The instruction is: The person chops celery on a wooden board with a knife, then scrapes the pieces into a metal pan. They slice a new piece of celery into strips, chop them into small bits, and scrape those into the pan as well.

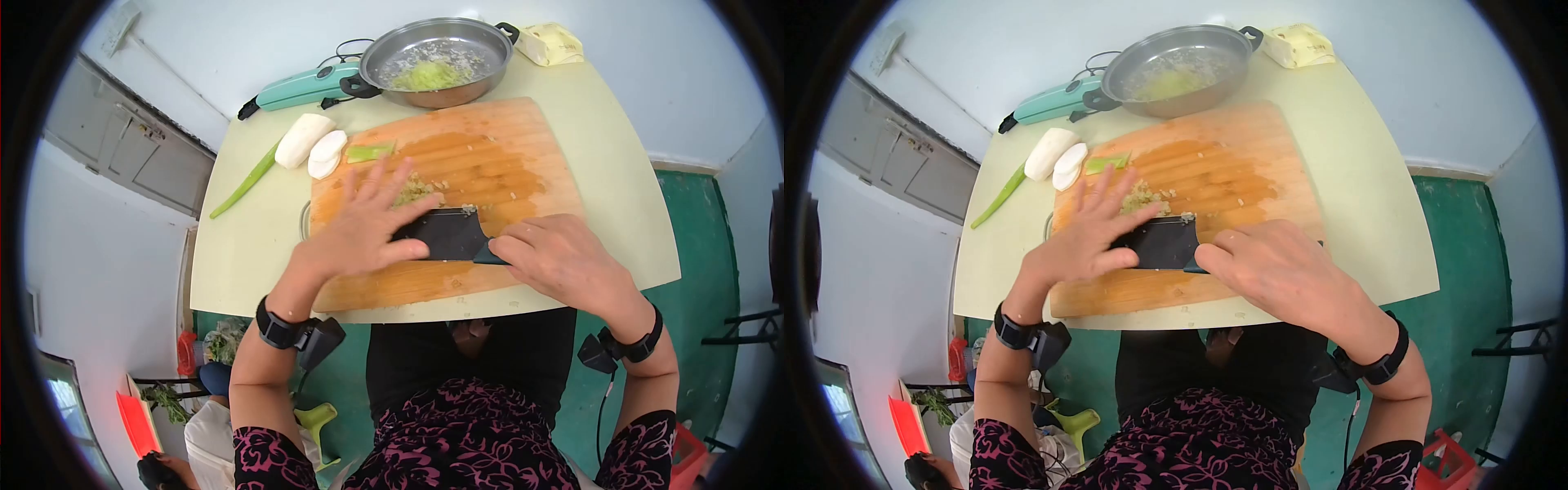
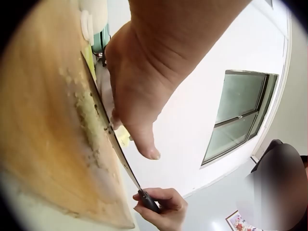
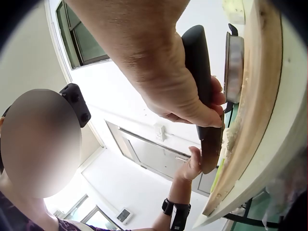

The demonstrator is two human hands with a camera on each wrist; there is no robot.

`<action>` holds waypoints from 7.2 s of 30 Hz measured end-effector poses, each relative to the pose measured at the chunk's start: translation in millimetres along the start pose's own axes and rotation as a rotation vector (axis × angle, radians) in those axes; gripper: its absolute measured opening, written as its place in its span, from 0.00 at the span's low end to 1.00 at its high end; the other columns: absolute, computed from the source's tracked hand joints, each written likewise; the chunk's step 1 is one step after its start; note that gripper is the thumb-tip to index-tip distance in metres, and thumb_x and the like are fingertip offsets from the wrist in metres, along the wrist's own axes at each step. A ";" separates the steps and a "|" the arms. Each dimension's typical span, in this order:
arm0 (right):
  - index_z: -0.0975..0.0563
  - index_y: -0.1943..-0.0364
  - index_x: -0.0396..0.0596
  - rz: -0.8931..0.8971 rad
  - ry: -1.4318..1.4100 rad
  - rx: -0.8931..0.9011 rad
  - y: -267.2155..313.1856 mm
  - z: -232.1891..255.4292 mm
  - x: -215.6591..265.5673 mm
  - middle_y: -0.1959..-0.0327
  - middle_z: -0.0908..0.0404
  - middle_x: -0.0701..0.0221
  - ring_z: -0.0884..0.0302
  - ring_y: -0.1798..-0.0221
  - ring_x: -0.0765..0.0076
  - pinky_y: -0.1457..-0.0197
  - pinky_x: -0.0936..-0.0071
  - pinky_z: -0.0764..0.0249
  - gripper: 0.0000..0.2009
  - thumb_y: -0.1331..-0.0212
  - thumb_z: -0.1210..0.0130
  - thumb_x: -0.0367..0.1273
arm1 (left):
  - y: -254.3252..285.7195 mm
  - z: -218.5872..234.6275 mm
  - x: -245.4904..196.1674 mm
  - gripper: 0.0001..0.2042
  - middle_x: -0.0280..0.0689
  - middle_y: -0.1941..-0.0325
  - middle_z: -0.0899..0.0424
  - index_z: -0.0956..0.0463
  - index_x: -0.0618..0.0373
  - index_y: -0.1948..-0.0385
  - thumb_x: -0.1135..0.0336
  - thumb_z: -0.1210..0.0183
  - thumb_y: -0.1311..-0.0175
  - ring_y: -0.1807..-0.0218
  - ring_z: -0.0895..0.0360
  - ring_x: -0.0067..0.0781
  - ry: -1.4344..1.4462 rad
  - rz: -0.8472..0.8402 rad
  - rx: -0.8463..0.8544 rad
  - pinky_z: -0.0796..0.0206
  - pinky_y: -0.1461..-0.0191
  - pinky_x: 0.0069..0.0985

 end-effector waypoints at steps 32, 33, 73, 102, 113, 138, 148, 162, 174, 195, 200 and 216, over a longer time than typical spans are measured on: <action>0.33 0.73 0.45 -0.142 0.010 0.058 18.6 27.0 2.1 0.75 0.29 0.65 0.26 0.70 0.56 0.70 0.62 0.32 0.10 0.57 0.43 0.26 | 6.5 -2.3 -1.5 0.40 0.45 0.23 0.58 0.40 0.38 0.33 0.24 0.64 0.43 0.24 0.69 0.57 -0.036 -0.033 -0.084 0.81 0.28 0.60; 0.32 0.72 0.45 -0.141 0.022 0.069 19.1 28.7 2.8 0.74 0.28 0.65 0.26 0.69 0.56 0.70 0.62 0.31 0.10 0.57 0.43 0.26 | 5.2 -3.9 -5.2 0.40 0.44 0.23 0.58 0.40 0.38 0.33 0.25 0.63 0.43 0.24 0.69 0.57 -0.068 -0.048 -0.057 0.80 0.28 0.60; 0.28 0.60 0.39 -1.239 -1.008 -0.210 32.9 -16.6 -2.1 0.77 0.28 0.70 0.28 0.82 0.76 0.80 0.77 0.28 0.10 0.35 0.53 0.33 | 14.6 -57.8 -18.9 0.47 0.64 0.28 0.57 0.60 0.68 0.31 0.42 0.45 0.41 0.25 0.61 0.60 0.258 0.379 -0.414 0.64 0.26 0.47; 0.29 0.56 0.39 -1.023 -1.326 0.013 -18.4 -58.9 60.5 0.78 0.30 0.72 0.29 0.85 0.77 0.82 0.78 0.31 0.10 0.35 0.54 0.31 | -32.8 -62.9 -20.0 0.44 0.66 0.30 0.53 0.51 0.70 0.33 0.39 0.48 0.39 0.27 0.57 0.64 0.392 0.495 -0.653 0.61 0.27 0.47; 0.27 0.64 0.39 -0.764 -1.051 -0.336 -83.8 40.3 -12.5 0.79 0.29 0.73 0.29 0.84 0.79 0.82 0.78 0.32 0.07 0.37 0.52 0.30 | -142.2 87.6 3.6 0.20 0.63 0.35 0.40 0.34 0.68 0.43 0.64 0.53 0.32 0.31 0.48 0.67 0.192 0.080 -1.113 0.52 0.30 0.44; 0.26 0.61 0.39 -1.009 -1.145 -0.413 -80.6 25.2 -151.1 0.78 0.28 0.72 0.29 0.84 0.76 0.82 0.75 0.30 0.09 0.39 0.48 0.31 | -243.0 82.7 89.8 0.34 0.42 0.23 0.57 0.49 0.58 0.31 0.42 0.61 0.30 0.22 0.68 0.39 0.664 -0.088 -0.363 0.70 0.24 0.41; 0.27 0.64 0.38 -1.002 -1.196 -0.438 -83.5 19.6 -156.8 0.79 0.28 0.71 0.28 0.83 0.76 0.82 0.76 0.30 0.09 0.40 0.48 0.31 | -273.0 26.3 175.3 0.34 0.47 0.27 0.50 0.45 0.53 0.33 0.39 0.62 0.32 0.26 0.54 0.43 0.319 0.311 -0.302 0.61 0.29 0.54; 0.26 0.62 0.40 -1.010 -1.069 -0.649 -52.6 42.4 -141.6 0.79 0.28 0.72 0.29 0.83 0.78 0.82 0.77 0.33 0.09 0.39 0.47 0.32 | -257.9 38.1 173.1 0.18 0.51 0.52 0.20 0.24 0.48 0.49 0.53 0.50 0.35 0.46 0.25 0.50 -0.318 0.229 -0.873 0.35 0.42 0.37; 0.26 0.58 0.43 -1.022 -1.230 -0.558 -45.6 8.6 -115.0 0.77 0.28 0.75 0.32 0.84 0.82 0.82 0.81 0.35 0.10 0.38 0.46 0.34 | -195.5 79.0 135.1 0.28 0.43 0.46 0.21 0.34 0.57 0.38 0.58 0.43 0.40 0.48 0.24 0.31 0.791 0.379 -0.536 0.34 0.43 0.28; 0.28 0.54 0.42 -0.802 -1.306 -0.553 -38.0 -29.2 -136.7 0.75 0.28 0.75 0.33 0.83 0.83 0.81 0.83 0.34 0.11 0.37 0.47 0.31 | -57.0 14.5 145.7 0.24 0.43 0.54 0.22 0.27 0.58 0.49 0.61 0.35 0.50 0.53 0.25 0.41 0.124 0.197 -0.009 0.33 0.47 0.35; 0.29 0.53 0.41 -0.679 -1.416 -0.532 -41.0 -15.6 -129.0 0.75 0.29 0.75 0.34 0.84 0.84 0.81 0.86 0.36 0.12 0.37 0.48 0.31 | -75.1 9.7 160.8 0.26 0.40 0.60 0.20 0.26 0.62 0.58 0.59 0.28 0.59 0.57 0.24 0.35 0.227 0.340 0.138 0.32 0.55 0.30; 0.24 0.47 0.59 0.130 0.000 0.284 -10.5 29.0 9.8 0.75 0.34 0.72 0.31 0.75 0.68 0.75 0.74 0.33 0.30 0.63 0.41 0.25 | 5.5 61.7 150.8 0.16 0.30 0.67 0.21 0.24 0.63 0.56 0.68 0.38 0.46 0.66 0.27 0.20 0.621 0.465 -0.232 0.35 0.62 0.19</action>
Point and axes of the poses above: each hand's wrist, its own y-axis away from the middle knuckle, its own z-axis out of the back of the hand, x = y × z, the point moved 1 cm from there along -y, towards the middle knuckle
